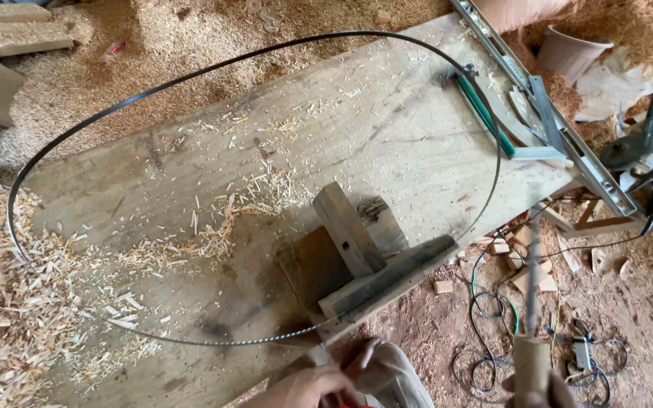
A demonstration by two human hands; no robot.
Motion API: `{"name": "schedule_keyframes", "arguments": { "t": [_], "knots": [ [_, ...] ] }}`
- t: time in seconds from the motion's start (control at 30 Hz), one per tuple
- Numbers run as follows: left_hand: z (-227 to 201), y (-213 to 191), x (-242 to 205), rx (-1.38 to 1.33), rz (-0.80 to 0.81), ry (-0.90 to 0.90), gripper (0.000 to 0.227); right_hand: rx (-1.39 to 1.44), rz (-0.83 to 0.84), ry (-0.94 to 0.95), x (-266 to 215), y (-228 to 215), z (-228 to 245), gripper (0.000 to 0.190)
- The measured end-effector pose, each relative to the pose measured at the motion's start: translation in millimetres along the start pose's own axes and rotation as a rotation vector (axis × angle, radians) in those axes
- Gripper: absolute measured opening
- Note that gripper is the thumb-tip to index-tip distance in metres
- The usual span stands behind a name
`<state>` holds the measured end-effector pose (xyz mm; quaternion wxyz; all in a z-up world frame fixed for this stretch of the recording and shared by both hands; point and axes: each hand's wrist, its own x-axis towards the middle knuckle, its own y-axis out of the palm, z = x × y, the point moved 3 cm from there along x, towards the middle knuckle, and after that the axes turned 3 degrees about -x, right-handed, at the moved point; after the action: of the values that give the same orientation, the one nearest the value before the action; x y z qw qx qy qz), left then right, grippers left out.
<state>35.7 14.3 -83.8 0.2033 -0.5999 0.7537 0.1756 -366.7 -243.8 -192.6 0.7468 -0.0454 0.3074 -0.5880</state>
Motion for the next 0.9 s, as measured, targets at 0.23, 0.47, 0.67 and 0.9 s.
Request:
{"name": "schedule_keyframes", "arguments": {
  "t": [0.23,0.47,0.67,0.9],
  "knots": [
    [-95,-94,-25,0.116,-0.703,0.382,0.029,-0.241,0.260,-0.060,-59,97,-37,0.050],
    [-55,-108,24,0.226,-0.694,0.251,0.036,-0.283,0.358,-0.068,-109,113,-31,0.050],
    [-29,-105,47,0.094,-0.595,0.322,0.029,-0.292,0.348,-0.059,-133,109,-36,0.050],
    [-53,-109,43,0.204,-0.533,0.176,0.024,-0.319,0.295,-0.041,-154,101,-34,0.052]
  ]
}}
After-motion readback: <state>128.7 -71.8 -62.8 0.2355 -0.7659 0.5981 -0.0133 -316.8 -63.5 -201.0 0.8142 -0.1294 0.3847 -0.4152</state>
